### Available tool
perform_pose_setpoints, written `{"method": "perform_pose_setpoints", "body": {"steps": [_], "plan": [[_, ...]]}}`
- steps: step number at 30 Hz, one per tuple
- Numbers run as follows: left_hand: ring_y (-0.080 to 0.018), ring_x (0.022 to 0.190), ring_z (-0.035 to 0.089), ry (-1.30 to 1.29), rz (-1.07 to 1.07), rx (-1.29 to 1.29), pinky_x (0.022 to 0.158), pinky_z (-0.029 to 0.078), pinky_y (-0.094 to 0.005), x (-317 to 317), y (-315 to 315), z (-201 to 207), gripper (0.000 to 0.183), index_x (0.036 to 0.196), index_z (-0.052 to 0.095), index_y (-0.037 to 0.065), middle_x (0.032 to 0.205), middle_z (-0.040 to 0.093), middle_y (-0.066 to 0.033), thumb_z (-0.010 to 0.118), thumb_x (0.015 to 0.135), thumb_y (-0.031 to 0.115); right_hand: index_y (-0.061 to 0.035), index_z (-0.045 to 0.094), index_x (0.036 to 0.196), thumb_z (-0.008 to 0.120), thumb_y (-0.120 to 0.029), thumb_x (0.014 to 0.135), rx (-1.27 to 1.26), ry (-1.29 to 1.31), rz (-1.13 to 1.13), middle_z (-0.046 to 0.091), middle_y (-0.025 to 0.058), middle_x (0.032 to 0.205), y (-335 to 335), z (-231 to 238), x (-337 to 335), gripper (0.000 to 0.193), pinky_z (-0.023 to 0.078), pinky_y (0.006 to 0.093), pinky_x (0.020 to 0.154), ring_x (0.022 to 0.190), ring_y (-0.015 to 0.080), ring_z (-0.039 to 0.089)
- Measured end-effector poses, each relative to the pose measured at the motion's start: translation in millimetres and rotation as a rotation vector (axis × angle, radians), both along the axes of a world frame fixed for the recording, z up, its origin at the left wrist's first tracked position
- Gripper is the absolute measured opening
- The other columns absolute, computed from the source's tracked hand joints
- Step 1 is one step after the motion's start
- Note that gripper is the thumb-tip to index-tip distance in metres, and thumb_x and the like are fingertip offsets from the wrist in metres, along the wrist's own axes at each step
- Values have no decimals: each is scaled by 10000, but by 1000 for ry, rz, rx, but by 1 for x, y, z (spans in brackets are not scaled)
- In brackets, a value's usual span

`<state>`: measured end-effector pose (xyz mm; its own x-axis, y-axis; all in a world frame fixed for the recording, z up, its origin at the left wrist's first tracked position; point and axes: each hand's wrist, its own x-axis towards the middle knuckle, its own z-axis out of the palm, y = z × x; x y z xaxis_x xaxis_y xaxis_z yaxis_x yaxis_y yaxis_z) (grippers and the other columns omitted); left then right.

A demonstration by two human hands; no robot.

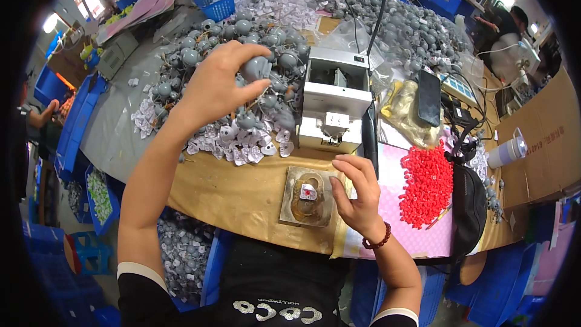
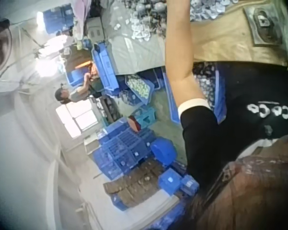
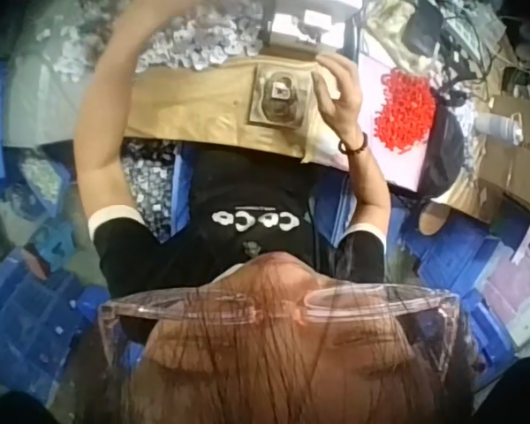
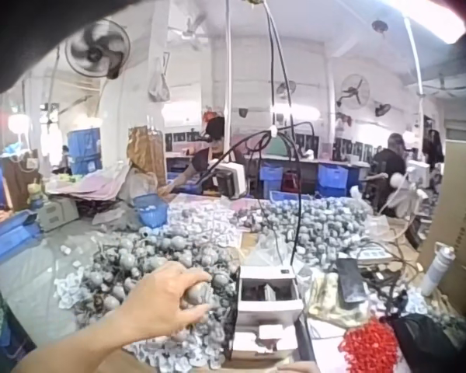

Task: Assembling small spherical components using a pneumatic screwdriver and an assembly jig at a factory workstation.

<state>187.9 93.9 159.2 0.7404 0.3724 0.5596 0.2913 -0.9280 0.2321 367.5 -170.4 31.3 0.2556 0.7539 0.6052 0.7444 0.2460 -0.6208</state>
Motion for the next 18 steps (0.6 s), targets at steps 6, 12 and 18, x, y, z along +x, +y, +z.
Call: {"method": "perform_pose_setpoints", "body": {"steps": [6,12,18], "plan": [[-320,908,629,-271,-71,-205,791,520,-428,-4,-21,-1,436,1088,667,80,937,623,-124,832,795,357,14,654,1222,733,42,855,84,-42,30,654,196,1221,14,8,-1,376,533,398,926,1102,337,647],[-186,807,610,-189,-310,-338,716,486,-309,-10,-61,-13,423,1033,641,49,913,622,-68,880,775,283,13,496,1437,810,-34,838,117,118,157,617,218,1338,42,25,-13,677,489,402,1046,1252,317,611],[-204,852,632,-239,-265,-675,782,511,-313,-29,-103,-71,401,1137,658,41,990,638,-91,841,816,197,-2,605,1322,673,-29,999,-301,1076,423,729,57,971,18,20,-12,331,501,205,586,666,53,616]]}}
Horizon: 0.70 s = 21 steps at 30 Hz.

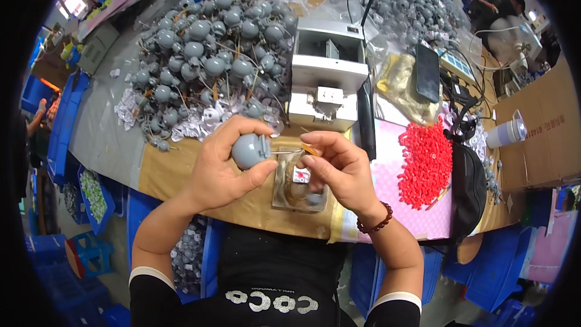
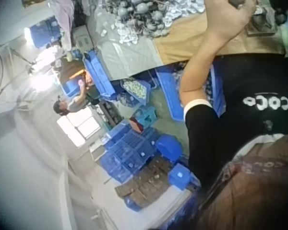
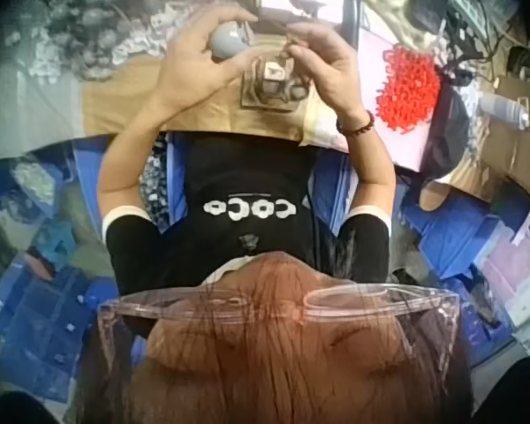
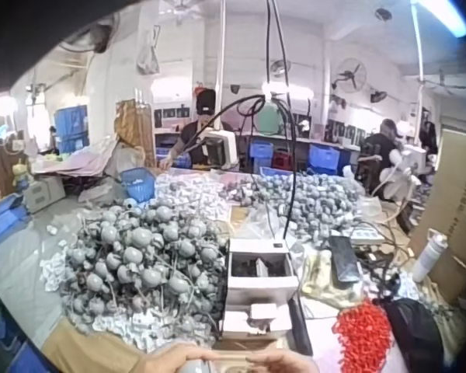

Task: Assembling small spherical components using a pneumatic screwdriver and an assembly jig at a factory workstation.

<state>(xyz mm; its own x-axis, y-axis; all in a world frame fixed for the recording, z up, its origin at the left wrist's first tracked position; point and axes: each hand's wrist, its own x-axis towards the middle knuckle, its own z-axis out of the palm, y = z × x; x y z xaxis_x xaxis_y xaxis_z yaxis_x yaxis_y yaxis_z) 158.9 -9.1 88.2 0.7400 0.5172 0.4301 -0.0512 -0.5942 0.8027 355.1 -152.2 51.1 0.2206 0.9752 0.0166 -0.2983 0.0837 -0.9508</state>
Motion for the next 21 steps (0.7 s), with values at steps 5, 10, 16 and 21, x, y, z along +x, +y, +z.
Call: {"method": "perform_pose_setpoints", "body": {"steps": [5,10,16,21], "plan": [[-236,916,650,245,18,-413,813,519,-331,-20,-40,-66,394,1175,633,35,1071,642,-122,816,839,131,-50,763,1087,727,2,927,-74,-687,-23,731,60,896,-20,-34,4,171,507,272,580,662,127,656],[-336,992,644,284,70,-137,869,528,-407,-21,-62,-115,395,1145,616,41,1083,632,-145,827,830,154,-69,728,1061,743,3,774,190,-1349,-16,670,72,874,-19,-69,2,296,554,362,644,763,260,673],[-331,1047,626,312,83,-14,892,521,-421,-16,-62,-117,407,1150,615,56,1099,625,-123,825,823,178,-63,709,1078,704,-83,751,211,-1547,38,627,68,893,-11,-75,0,328,533,365,625,788,248,629],[-334,1074,613,341,43,-19,920,510,-424,-16,-61,-120,382,1152,620,59,1116,624,-126,803,832,159,-76,724,1156,720,-38,737,151,-1626,125,632,67,928,-12,-62,-3,420,541,364,637,782,245,626]]}}
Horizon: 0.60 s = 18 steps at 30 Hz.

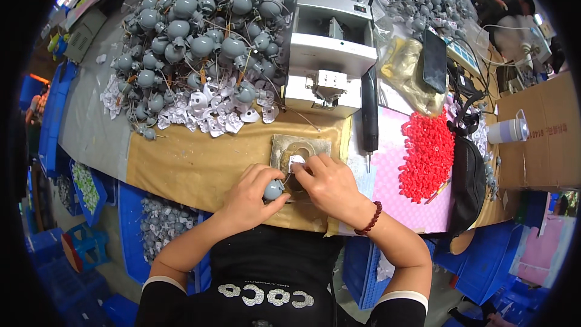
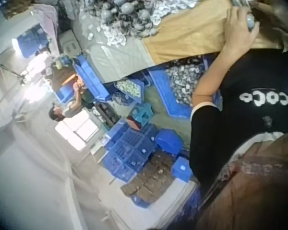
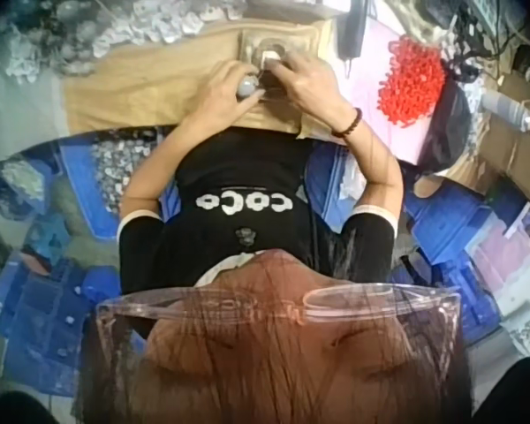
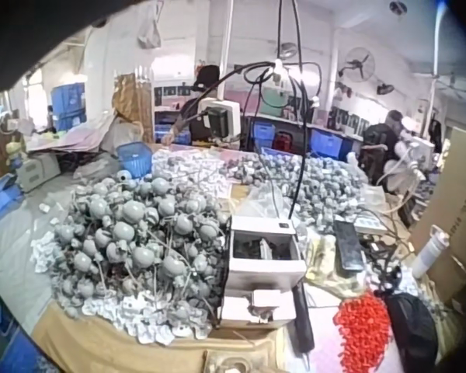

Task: Assembling small spherical components using a pneumatic screwdriver and an assembly jig at a factory workstation.

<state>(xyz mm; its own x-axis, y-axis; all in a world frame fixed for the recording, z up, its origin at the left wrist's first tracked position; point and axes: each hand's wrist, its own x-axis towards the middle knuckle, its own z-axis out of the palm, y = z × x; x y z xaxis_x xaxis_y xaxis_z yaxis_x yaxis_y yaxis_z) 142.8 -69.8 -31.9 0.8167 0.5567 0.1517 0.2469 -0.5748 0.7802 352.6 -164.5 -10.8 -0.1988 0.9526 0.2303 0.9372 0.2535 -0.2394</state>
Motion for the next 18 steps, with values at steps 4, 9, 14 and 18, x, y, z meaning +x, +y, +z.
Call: {"method": "perform_pose_setpoints", "body": {"steps": [4,9,14,18], "plan": [[-358,1153,574,22,34,151,953,497,-441,1,4,2,413,1202,622,49,1210,601,-149,778,828,128,-79,707,1216,694,-80,779,-44,-85,-2,598,75,918,-6,9,-1,437,535,366,641,779,246,625],[-366,1245,529,39,33,346,1014,463,-473,13,-6,4,544,1307,606,29,1312,572,-158,780,800,120,-61,701,1224,682,-110,791,-114,-139,-18,573,83,901,-6,19,-5,436,536,351,641,784,242,628],[-361,1262,525,55,54,359,1034,449,-472,11,-11,-2,586,1335,594,9,1342,568,-163,783,794,130,41,687,1160,680,-113,795,-65,-339,7,583,115,928,-7,8,-22,396,546,343,608,803,243,645],[-361,1255,530,35,71,381,1025,456,-470,9,-13,-6,587,1335,595,-9,1342,572,-165,781,797,134,77,668,1115,662,-102,818,-180,-145,-20,578,120,911,2,20,-13,347,556,361,594,775,246,659]]}}
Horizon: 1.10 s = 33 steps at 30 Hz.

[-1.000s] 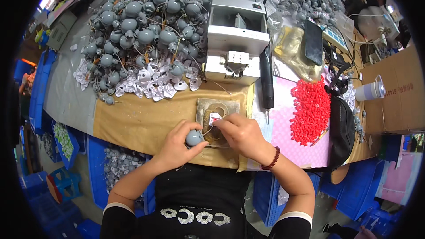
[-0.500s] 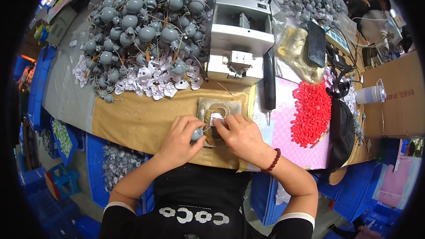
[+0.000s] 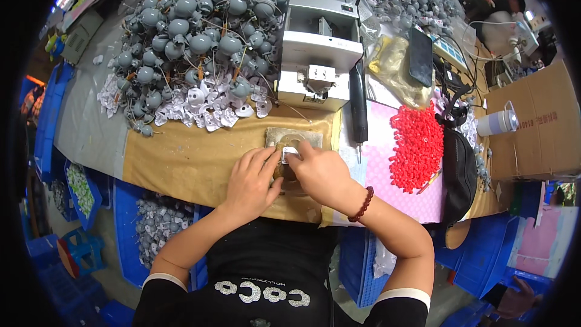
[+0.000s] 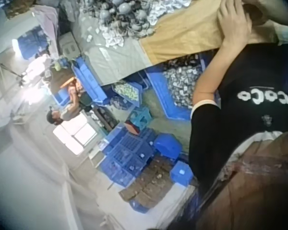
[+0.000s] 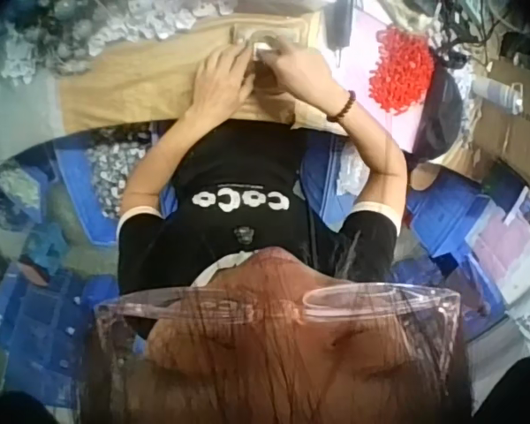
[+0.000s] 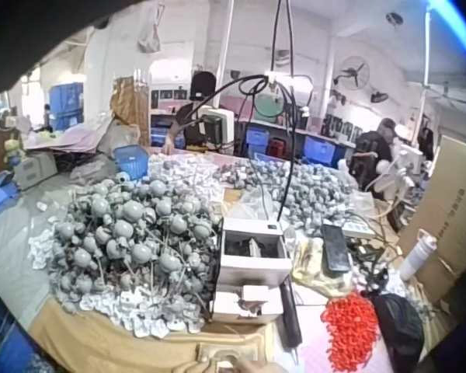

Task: Assembling small spherical components using a pneumatic screwdriver and an assembly jig at a factory workstation.

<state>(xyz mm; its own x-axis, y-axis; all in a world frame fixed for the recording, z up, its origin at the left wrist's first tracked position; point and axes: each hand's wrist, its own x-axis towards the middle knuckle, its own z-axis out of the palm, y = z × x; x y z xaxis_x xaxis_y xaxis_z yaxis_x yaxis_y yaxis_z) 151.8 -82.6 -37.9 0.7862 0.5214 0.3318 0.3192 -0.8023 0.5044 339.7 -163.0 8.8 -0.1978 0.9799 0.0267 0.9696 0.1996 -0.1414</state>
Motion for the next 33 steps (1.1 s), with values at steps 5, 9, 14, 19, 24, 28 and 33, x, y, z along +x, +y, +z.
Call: {"method": "perform_pose_setpoints", "body": {"steps": [5,9,14,19,24,28,33], "plan": [[-346,1246,544,3,-10,69,1011,467,-460,3,-5,0,562,1330,624,32,1339,588,-158,772,796,127,-34,684,1176,669,-112,817,61,-77,-30,594,112,950,-15,-24,-9,368,568,369,637,823,248,681],[-329,1208,578,10,-17,201,966,490,-441,10,-4,-11,556,1318,644,66,1311,614,-153,765,778,112,-81,665,1288,698,-45,867,-125,314,-124,625,126,970,-24,-13,20,424,573,367,708,880,271,683],[-323,1179,597,49,-65,224,926,505,-426,11,2,-11,535,1279,656,59,1266,628,-160,769,758,104,-71,646,1332,744,8,860,-347,804,-457,662,102,1068,-44,-10,72,488,557,313,868,1009,225,674],[-321,1128,607,9,-107,254,879,502,-398,13,7,-8,408,1211,644,-18,1220,635,-214,642,824,112,-10,654,1235,673,114,886,77,1161,-449,617,67,1178,-39,-44,67,372,568,292,944,1080,178,654],[-321,1118,615,-11,-119,252,877,504,-394,13,9,-8,396,1206,647,-21,1196,643,-217,632,832,108,3,650,1206,627,164,894,223,1566,-313,588,90,1257,-15,-53,56,352,566,370,992,1154,226,650],[-323,1139,608,1,-123,235,894,507,-402,13,10,-10,402,1193,667,0,1200,639,-198,677,806,108,-4,650,1228,654,153,889,74,1886,-222,624,105,1263,1,-49,52,374,563,399,984,1151,253,672],[-331,1170,602,7,-163,198,927,513,-423,10,17,-12,436,1167,696,44,1227,627,-173,781,745,112,-35,650,1272,740,74,870,-371,1771,-324,676,111,1216,9,-26,51,426,583,365,934,1073,252,696]]}}
